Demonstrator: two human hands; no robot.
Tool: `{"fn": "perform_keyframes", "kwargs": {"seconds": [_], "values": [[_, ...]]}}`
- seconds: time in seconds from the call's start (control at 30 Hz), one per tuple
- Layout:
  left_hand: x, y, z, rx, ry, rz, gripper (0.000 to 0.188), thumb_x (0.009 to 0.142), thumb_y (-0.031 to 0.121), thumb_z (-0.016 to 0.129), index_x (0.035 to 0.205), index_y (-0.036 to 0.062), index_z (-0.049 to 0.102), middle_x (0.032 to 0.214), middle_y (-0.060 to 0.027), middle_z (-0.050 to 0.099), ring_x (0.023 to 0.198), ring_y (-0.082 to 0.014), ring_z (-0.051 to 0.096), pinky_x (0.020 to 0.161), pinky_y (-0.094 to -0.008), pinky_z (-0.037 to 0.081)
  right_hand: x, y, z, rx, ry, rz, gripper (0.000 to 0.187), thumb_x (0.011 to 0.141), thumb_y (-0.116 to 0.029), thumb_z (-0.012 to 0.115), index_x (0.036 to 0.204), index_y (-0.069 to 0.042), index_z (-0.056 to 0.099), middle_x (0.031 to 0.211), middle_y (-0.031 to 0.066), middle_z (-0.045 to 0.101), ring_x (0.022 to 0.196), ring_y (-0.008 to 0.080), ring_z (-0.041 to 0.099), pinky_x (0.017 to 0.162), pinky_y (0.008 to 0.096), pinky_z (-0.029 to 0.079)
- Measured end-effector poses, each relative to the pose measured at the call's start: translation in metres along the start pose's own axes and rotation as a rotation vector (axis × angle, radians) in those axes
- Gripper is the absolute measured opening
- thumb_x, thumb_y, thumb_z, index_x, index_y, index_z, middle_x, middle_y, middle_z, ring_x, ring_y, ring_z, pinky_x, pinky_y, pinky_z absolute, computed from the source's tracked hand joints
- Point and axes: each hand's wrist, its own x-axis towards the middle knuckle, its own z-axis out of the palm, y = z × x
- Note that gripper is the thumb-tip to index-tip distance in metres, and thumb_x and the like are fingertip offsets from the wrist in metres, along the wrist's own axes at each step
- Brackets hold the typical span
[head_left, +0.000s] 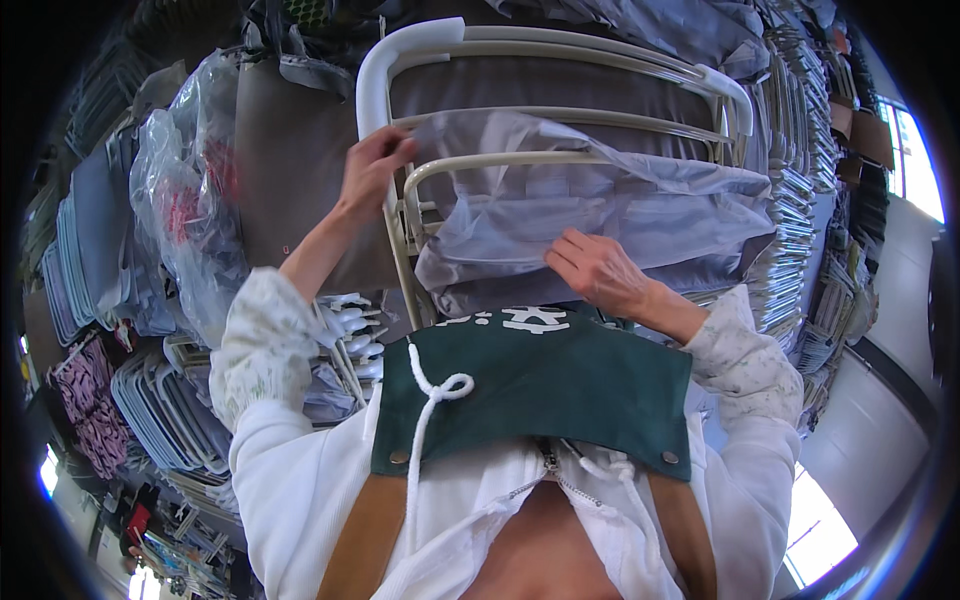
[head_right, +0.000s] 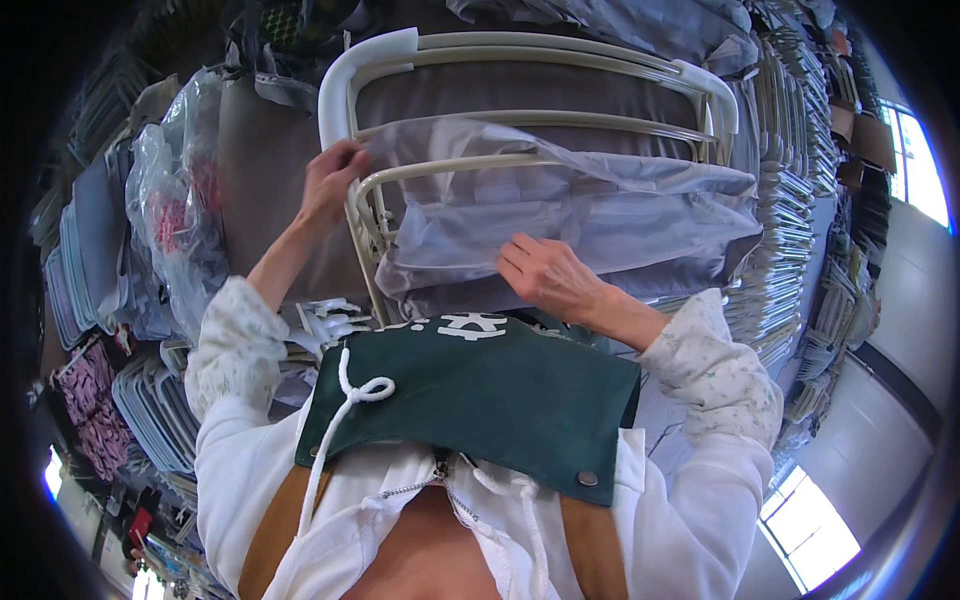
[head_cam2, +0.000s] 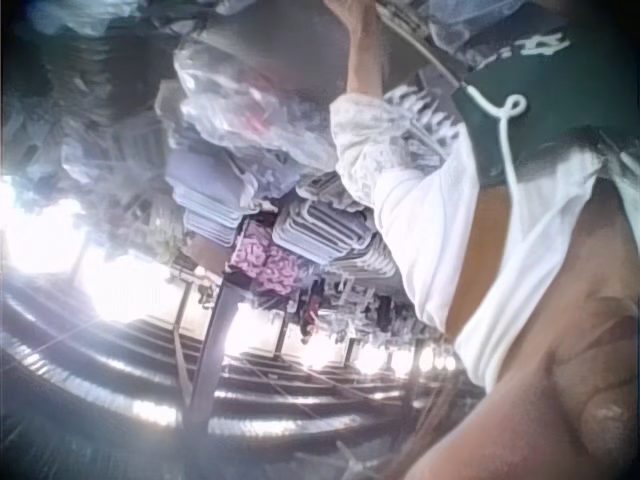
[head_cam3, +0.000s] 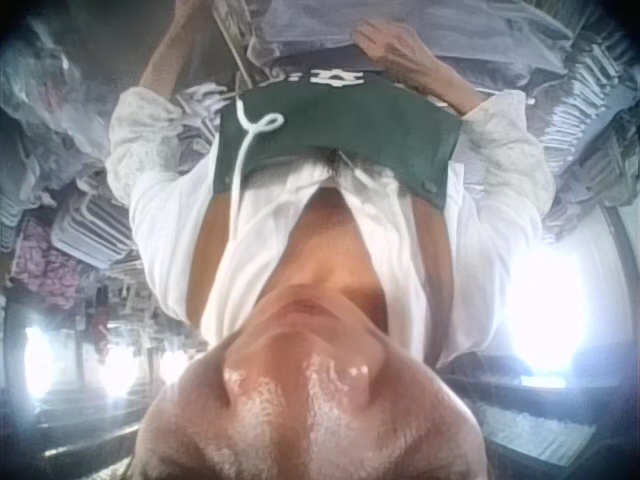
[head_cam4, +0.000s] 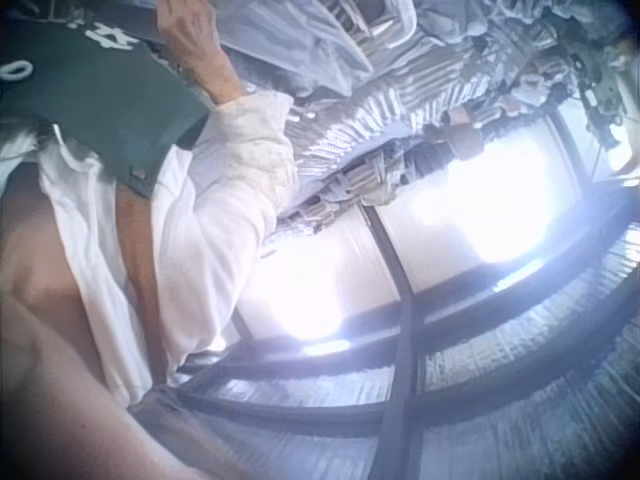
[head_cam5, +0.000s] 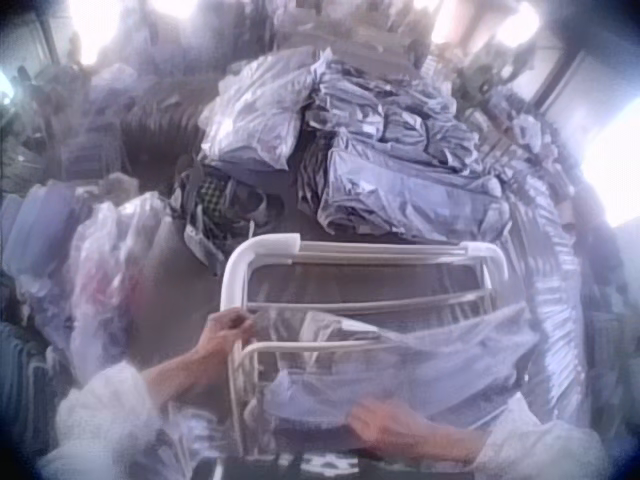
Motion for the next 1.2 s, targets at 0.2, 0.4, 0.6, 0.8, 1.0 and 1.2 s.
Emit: {"fn": "perform_keyframes", "kwargs": {"seconds": [0.2, 0.4, 0.6, 0.8, 1.0, 1.2], "values": [[-0.076, 0.002, -0.011, 0.467, 0.236, 0.711, 0.012, 0.08, -0.011, 0.059, 0.087, -0.0001, 0.058, 0.09, -0.0101, 0.066, 0.086, -0.017, 0.062, 0.078, -0.0277, 0.047, -0.007, 0.031, -0.046, 0.256, 0.042, -0.035, 0.017, 0.085, -0.014, 0.06, 0.099, -0.006, 0.064, 0.106, 0.0093, 0.06, 0.103, 0.0267, 0.057, 0.09, 0.0416, 0.046], [-0.045, -0.004, 0.021, -0.398, 0.402, -0.003, 0.007, 0.095, 0.001, 0.056, 0.089, 0.0035, 0.06, 0.083, -0.0049, 0.064, 0.073, -0.0136, 0.059, 0.071, -0.0254, 0.048, 0.07, 0.122, -0.06, 0.975, -0.079, 0.445, 0.029, 0.095, -0.023, 0.062, 0.111, 0.0, 0.065, 0.11, 0.0063, 0.065, 0.095, 0.0199, 0.059, 0.088, 0.0303, 0.045], [-0.033, 0.0, 0.018, -0.983, 0.135, -0.049, 0.027, 0.103, 0.026, 0.047, 0.086, 0.0065, 0.057, 0.085, -0.0033, 0.061, 0.083, -0.0139, 0.058, 0.081, -0.029, 0.047, 0.067, 0.107, -0.069, 0.685, 0.249, 0.032, 0.017, 0.08, -0.006, 0.075, 0.095, 0.0, 0.069, 0.089, 0.0067, 0.064, 0.084, 0.0174, 0.059, 0.075, 0.0279, 0.047], [0.027, 0.081, 0.034, -0.118, -0.512, -0.013, 0.044, 0.102, 0.039, 0.047, 0.107, 0.0006, 0.067, 0.096, -0.0063, 0.066, 0.091, -0.0122, 0.058, 0.084, -0.0274, 0.044, 0.043, 0.067, -0.058, 0.266, 0.403, -0.104, 0.011, 0.073, -0.005, 0.073, 0.082, -0.002, 0.067, 0.083, 0.0055, 0.063, 0.079, 0.0237, 0.061, 0.065, 0.0365, 0.051], [0.063, 0.1, 0.079, 0.211, -1.013, -0.229, 0.023, 0.083, 0.02, 0.075, 0.089, -0.0026, 0.073, 0.086, -0.0005, 0.069, 0.079, -0.0022, 0.057, 0.074, -0.021, 0.046, 0.03, 0.04, -0.018, -0.13, 0.531, -0.099, 0.029, 0.066, -0.003, 0.077, 0.093, 0.001, 0.068, 0.086, 0.0083, 0.063, 0.075, 0.0232, 0.06, 0.058, 0.0329, 0.052], [0.039, 0.102, 0.049, 0.345, -0.827, 0.149, 0.026, 0.079, 0.014, 0.077, 0.096, -0.0045, 0.071, 0.081, -0.0037, 0.069, 0.075, -0.0104, 0.061, 0.071, -0.0256, 0.049, 0.051, 0.04, -0.036, 0.145, 0.622, 0.124, 0.033, 0.086, -0.028, 0.066, 0.108, -0.003, 0.066, 0.092, 0.0104, 0.066, 0.091, 0.0305, 0.064, 0.079, 0.039, 0.052]]}}
